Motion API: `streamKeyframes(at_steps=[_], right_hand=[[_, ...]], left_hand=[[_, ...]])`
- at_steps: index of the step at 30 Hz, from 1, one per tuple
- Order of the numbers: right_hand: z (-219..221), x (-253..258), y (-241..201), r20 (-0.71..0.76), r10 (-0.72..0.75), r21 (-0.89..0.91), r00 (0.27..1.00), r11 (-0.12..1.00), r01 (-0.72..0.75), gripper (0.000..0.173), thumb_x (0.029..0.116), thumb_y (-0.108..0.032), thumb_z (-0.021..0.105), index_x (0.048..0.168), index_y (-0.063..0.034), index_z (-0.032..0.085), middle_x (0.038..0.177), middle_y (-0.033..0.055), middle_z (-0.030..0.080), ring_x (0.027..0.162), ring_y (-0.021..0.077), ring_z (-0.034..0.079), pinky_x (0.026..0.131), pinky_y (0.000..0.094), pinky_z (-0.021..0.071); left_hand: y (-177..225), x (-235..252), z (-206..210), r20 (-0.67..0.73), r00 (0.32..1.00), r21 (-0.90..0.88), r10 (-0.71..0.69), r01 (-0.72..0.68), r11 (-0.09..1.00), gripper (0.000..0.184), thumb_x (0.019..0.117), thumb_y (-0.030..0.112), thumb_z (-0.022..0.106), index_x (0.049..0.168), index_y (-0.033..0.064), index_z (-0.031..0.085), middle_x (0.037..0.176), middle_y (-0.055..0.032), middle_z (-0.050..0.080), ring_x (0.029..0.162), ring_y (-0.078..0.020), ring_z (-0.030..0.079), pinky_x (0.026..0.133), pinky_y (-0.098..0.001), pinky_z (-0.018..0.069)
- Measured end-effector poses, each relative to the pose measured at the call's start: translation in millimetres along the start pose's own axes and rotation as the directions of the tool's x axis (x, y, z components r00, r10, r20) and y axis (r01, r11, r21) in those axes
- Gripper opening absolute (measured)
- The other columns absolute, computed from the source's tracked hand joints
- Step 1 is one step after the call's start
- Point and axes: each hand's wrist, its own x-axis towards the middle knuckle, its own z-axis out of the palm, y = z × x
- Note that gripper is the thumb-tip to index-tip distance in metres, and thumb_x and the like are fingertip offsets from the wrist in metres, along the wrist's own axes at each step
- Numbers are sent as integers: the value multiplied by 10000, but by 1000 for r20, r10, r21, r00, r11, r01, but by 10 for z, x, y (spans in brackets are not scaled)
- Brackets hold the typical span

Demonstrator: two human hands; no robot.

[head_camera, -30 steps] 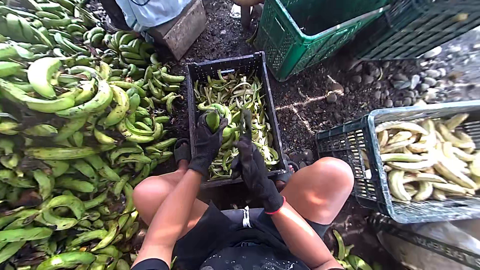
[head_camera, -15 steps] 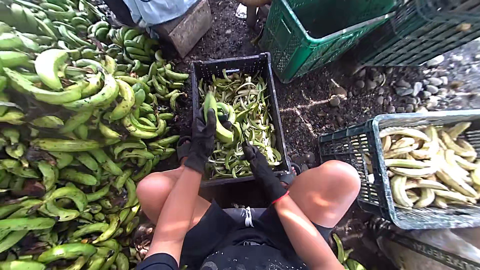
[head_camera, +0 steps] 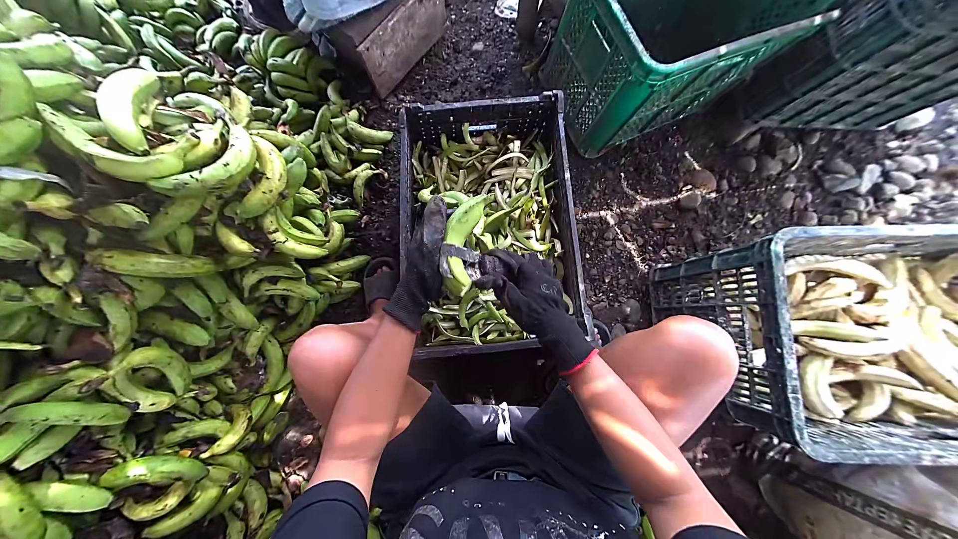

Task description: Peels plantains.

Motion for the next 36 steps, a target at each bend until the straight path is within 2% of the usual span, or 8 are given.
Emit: streamKeyframes(at_steps=[3,9,12,14,18,24,29,36], right_hand=[[111,218,-3,-45,162,41,986,986,-160,630,977,-688,438,1456,-302,574,1321,227,612,1237,455,559,926,694,462],[28,640,129,-7,358,133,934,926,-354,602,1071,-589,296,1414,-193,592,1303,185,668,1244,401,610,982,683,463],[-245,617,191,-34,302,270,953,920,-283,642,1076,-597,280,1446,-155,563,1360,170,643,1300,351,583,1063,645,430],[-371,519,223,-39,172,312,984,938,-151,635,1068,-588,313,1425,-129,571,1322,161,653,1260,305,602,1057,594,448],[-321,206,174,6,-83,95,997,992,82,610,1002,-699,341,1179,-245,708,964,56,713,923,266,680,796,606,525],[-234,-64,68,97,8,-52,995,999,-3,522,986,-620,501,1377,-304,641,1259,177,635,1182,425,566,870,663,464],[-124,254,53,66,175,15,982,984,-176,639,916,-727,509,1389,-314,629,1341,191,608,1297,439,513,960,706,428],[-200,661,41,-72,289,110,955,954,-280,554,1029,-622,400,1312,-231,672,1222,153,704,1200,381,629,953,675,466]], left_hand=[[-168,0,51,-48,994,43,101,-98,994,676,1088,491,137,1155,43,638,978,-93,703,894,-163,678,841,-391,581],[-255,-320,-2,-70,996,336,46,-19,942,639,1066,610,228,1571,245,367,1486,-58,523,1298,-180,549,1070,-506,467],[-114,-202,73,-13,999,-104,-46,45,994,625,1072,603,186,1308,183,584,942,-59,693,770,-162,676,674,-368,593],[-29,-60,109,89,995,-378,-47,78,923,678,1058,577,107,1292,118,548,815,-101,683,655,-210,675,579,-368,596],[14,-49,41,113,990,-307,79,-40,951,509,1089,496,253,1329,156,546,1023,-33,695,831,-131,687,710,-322,612],[15,25,95,32,995,-125,94,-89,988,538,1080,485,218,1298,103,528,806,-47,671,643,-147,673,586,-318,606],[-71,17,103,-2,980,-52,199,-199,979,528,1098,447,257,1401,88,497,1185,-49,638,1067,-103,635,946,-347,552],[-31,-188,244,8,1000,7,-23,23,1000,502,1106,460,195,1250,154,565,937,-27,672,757,-115,660,635,-326,592]])
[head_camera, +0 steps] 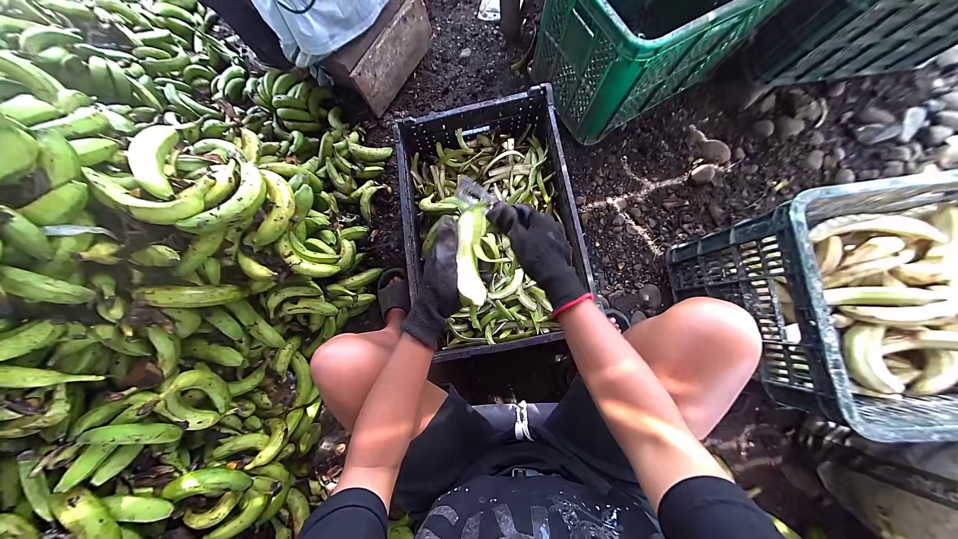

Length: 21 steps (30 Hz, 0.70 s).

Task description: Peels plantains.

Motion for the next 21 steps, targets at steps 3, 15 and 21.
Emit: streamKeyframes(at_steps=[3,15,21], right_hand=[[-177,32,70,25,-43,128,999,991,39,607,1037,-642,370,1345,-193,641,1215,141,702,1185,335,640,979,637,467],[-18,-651,200,92,-165,-110,982,978,175,604,952,-685,511,1347,-255,665,1245,199,643,1194,442,567,893,689,453],[-152,-89,8,-122,-94,-50,988,995,89,531,1018,-593,456,1276,-193,692,1197,187,696,1175,405,628,928,674,472]], left_hand=[[27,-87,-152,72,996,140,-51,41,989,591,1076,582,176,1409,223,507,1031,-56,689,815,-168,677,691,-381,590],[68,198,-112,-110,945,44,307,-304,952,588,1096,440,144,1441,33,392,980,-45,693,803,-138,702,715,-338,627],[6,45,10,-41,999,179,32,-24,984,574,1111,453,174,1343,86,550,1045,-66,656,895,-122,658,813,-345,583]])
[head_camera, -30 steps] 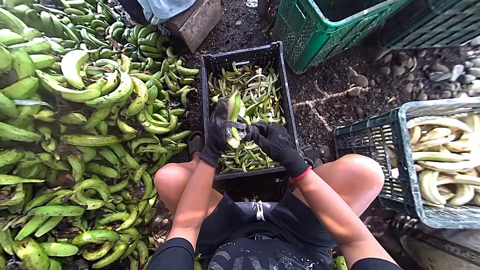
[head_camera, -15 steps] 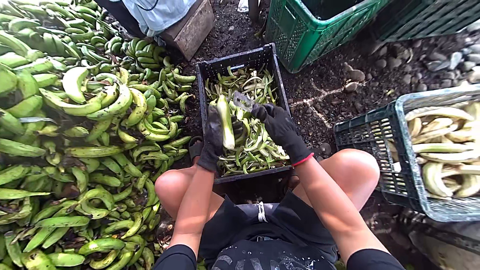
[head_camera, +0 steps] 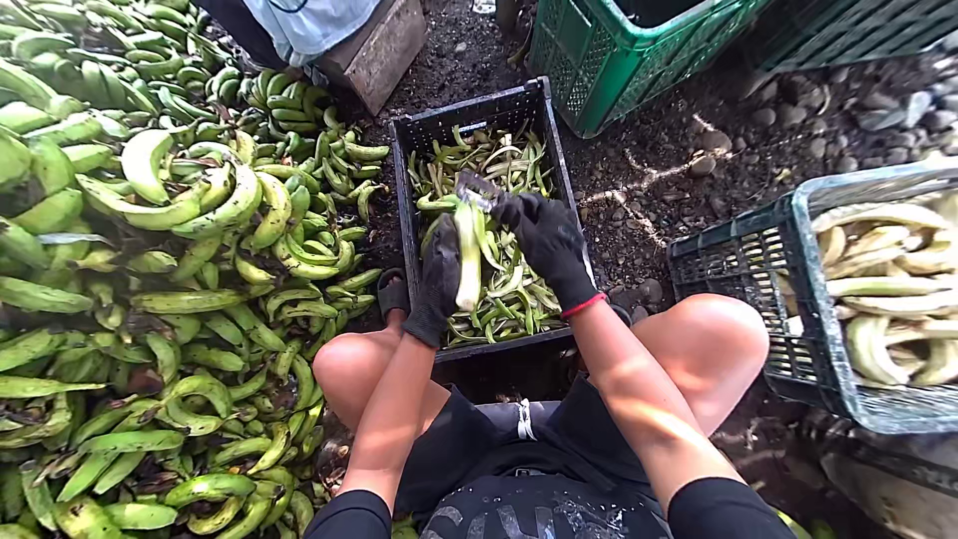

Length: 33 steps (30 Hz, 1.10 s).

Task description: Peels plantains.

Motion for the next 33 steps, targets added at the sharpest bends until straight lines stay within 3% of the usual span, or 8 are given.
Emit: streamKeyframes(at_steps=[4,7,12,21,24,27,30,33], right_hand=[[-88,24,13,48,-57,95,997,994,53,542,1037,-584,414,1258,-173,689,1123,149,716,1108,352,660,926,636,490],[85,-388,4,100,-118,51,988,992,113,550,1023,-633,423,1199,-197,710,1046,127,720,1026,345,677,860,642,516],[337,-841,23,99,-60,-32,993,997,64,542,970,-616,542,1347,-245,658,1226,219,641,1167,458,579,874,676,456],[105,-23,56,177,46,95,983,994,-63,577,1065,-582,336,1290,-182,685,1220,154,705,1184,365,641,947,674,469],[98,-327,73,83,-13,188,997,982,-3,627,1038,-674,308,1277,-205,651,1121,152,702,1056,381,668,827,679,506],[297,-639,35,39,-51,61,998,997,49,640,1016,-697,355,1335,-219,639,1181,195,667,1111,434,626,849,697,487],[474,-744,12,-13,-93,-50,996,994,92,593,982,-617,475,1365,-200,650,1215,252,636,1149,485,587,853,688,462],[391,-701,-16,48,-76,-32,996,996,78,634,986,-692,435,1365,-226,637,1256,238,624,1184,480,570,873,701,456]], left_hand=[[36,72,-28,2,994,-273,105,-101,957,602,1077,509,145,1411,113,452,932,-56,709,759,-174,714,681,-375,636],[-146,101,-177,-143,943,-213,301,-326,921,511,1104,456,269,1537,202,366,1391,5,564,1194,-119,587,1013,-373,518],[14,226,-81,-527,813,-251,249,-428,868,473,1116,377,221,1503,126,328,1084,-65,613,814,-158,654,723,-379,601],[-48,-132,-208,253,968,207,6,-60,977,570,1065,577,290,1462,227,500,1276,-51,649,1072,-148,652,907,-437,556],[-152,-14,-135,-59,984,-61,167,-170,984,511,1093,517,253,1489,265,454,1182,-7,668,939,-113,664,814,-362,587],[-259,307,-143,-554,801,-225,227,-406,886,494,1109,447,207,1390,101,420,1099,-74,655,934,-148,674,818,-380,597],[-325,356,-340,-717,658,210,228,-108,972,517,1124,222,237,1561,-56,244,1527,-210,423,1377,-217,450,1128,-339,390],[-230,207,-262,-696,681,397,228,100,912,569,1111,369,268,1585,55,269,1565,-181,411,1425,-312,428,1147,-507,383]])
